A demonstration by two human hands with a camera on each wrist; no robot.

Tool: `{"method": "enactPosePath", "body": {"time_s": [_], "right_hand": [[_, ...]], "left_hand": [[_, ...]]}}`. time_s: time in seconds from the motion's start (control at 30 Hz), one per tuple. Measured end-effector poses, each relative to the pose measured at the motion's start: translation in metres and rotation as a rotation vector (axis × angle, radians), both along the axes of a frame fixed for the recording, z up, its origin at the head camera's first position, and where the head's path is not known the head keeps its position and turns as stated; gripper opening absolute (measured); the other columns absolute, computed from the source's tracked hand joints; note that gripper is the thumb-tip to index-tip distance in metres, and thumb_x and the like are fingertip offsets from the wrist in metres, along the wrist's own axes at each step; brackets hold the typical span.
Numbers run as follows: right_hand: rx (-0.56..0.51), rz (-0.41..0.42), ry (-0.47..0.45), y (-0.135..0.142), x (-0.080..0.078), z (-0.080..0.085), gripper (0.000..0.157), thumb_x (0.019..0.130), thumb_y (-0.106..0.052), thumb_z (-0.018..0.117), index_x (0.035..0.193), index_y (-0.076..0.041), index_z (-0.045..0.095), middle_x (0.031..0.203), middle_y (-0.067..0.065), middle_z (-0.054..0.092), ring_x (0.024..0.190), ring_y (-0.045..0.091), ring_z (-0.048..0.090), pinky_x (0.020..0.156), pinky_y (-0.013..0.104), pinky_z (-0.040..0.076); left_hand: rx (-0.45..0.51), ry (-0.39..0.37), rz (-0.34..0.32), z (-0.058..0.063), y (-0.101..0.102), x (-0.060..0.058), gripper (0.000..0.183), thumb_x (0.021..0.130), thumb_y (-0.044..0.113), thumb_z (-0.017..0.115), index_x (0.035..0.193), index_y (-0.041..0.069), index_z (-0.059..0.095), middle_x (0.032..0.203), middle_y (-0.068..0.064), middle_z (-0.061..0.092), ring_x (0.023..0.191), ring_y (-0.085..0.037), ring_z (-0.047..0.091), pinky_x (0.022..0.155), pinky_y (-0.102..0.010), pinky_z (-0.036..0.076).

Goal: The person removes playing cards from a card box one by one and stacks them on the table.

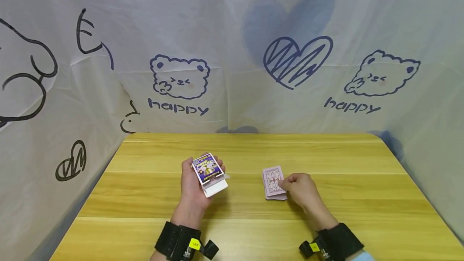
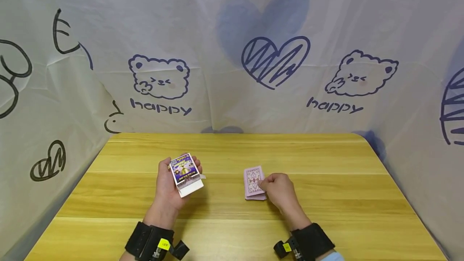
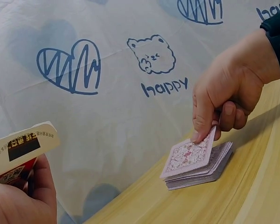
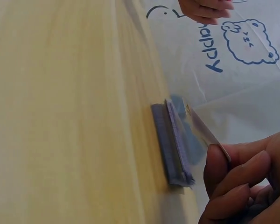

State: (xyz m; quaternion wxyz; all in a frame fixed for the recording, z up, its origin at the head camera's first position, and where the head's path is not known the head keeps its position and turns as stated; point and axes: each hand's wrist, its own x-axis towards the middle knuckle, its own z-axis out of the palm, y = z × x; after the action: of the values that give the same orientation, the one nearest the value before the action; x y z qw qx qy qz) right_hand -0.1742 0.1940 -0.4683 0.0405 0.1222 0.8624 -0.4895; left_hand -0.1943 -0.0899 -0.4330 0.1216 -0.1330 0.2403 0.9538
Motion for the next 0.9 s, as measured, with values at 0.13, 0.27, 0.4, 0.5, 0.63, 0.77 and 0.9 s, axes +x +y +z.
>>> {"method": "enactPosePath", "body": {"time_s": [0.13,0.27,0.4,0.5,0.63,0.77,0.9], "right_hand": [[0.058,0.008,-0.004,-0.0008,-0.0004,-0.0048,0.022,0.086,-0.022,0.068,0.077,-0.002,0.065,0.070,0.007,0.057,0.059,0.018,0.047,0.047,0.027,0.036],[0.151,0.031,0.003,0.0001,-0.0004,-0.0075,0.027,0.085,-0.027,0.069,0.071,-0.006,0.060,0.062,0.004,0.052,0.055,0.017,0.045,0.046,0.026,0.032],[0.211,0.057,-0.002,0.0010,-0.0003,-0.0081,0.030,0.084,-0.030,0.069,0.068,-0.008,0.057,0.058,0.001,0.048,0.052,0.016,0.043,0.045,0.025,0.029],[0.231,0.072,-0.004,0.0010,-0.0001,-0.0082,0.030,0.085,-0.030,0.069,0.068,-0.008,0.057,0.058,0.001,0.049,0.052,0.016,0.043,0.045,0.025,0.029],[0.251,0.089,-0.007,0.0007,0.0002,-0.0071,0.030,0.085,-0.031,0.068,0.068,-0.008,0.058,0.059,0.002,0.050,0.052,0.017,0.043,0.045,0.026,0.029],[0.273,0.102,0.000,0.0012,0.0003,-0.0049,0.030,0.086,-0.032,0.067,0.070,-0.008,0.058,0.061,0.003,0.052,0.053,0.017,0.045,0.045,0.026,0.032],[0.306,0.115,0.002,0.0028,0.0008,-0.0031,0.029,0.087,-0.032,0.066,0.070,-0.009,0.059,0.062,0.004,0.054,0.054,0.018,0.047,0.046,0.027,0.034]], "left_hand": [[0.003,-0.005,-0.004,0.0003,0.0001,0.0001,0.054,0.099,0.052,0.026,0.134,0.013,0.040,0.113,-0.012,0.058,0.098,-0.023,0.062,0.088,-0.037,0.055],[-0.001,-0.008,-0.003,0.0005,0.0005,0.0002,0.054,0.099,0.053,0.026,0.132,0.014,0.042,0.113,-0.012,0.058,0.099,-0.023,0.062,0.088,-0.038,0.055],[-0.010,-0.007,-0.005,-0.0004,0.0006,0.0005,0.054,0.099,0.053,0.027,0.133,0.014,0.042,0.116,-0.012,0.058,0.100,-0.023,0.062,0.088,-0.038,0.055],[-0.014,-0.005,-0.007,-0.0008,0.0006,0.0007,0.054,0.099,0.054,0.027,0.134,0.015,0.041,0.118,-0.012,0.057,0.101,-0.023,0.062,0.088,-0.037,0.055],[-0.017,0.002,-0.008,-0.0002,0.0003,0.0011,0.055,0.099,0.054,0.027,0.136,0.015,0.041,0.121,-0.012,0.056,0.101,-0.023,0.062,0.089,-0.037,0.054],[-0.020,0.000,-0.008,0.0005,-0.0002,0.0011,0.054,0.099,0.055,0.028,0.133,0.015,0.043,0.123,-0.012,0.054,0.102,-0.023,0.062,0.089,-0.036,0.054],[-0.018,0.006,-0.019,0.0012,-0.0008,0.0006,0.054,0.099,0.054,0.028,0.131,0.014,0.042,0.118,-0.013,0.056,0.100,-0.023,0.062,0.087,-0.035,0.055]]}}
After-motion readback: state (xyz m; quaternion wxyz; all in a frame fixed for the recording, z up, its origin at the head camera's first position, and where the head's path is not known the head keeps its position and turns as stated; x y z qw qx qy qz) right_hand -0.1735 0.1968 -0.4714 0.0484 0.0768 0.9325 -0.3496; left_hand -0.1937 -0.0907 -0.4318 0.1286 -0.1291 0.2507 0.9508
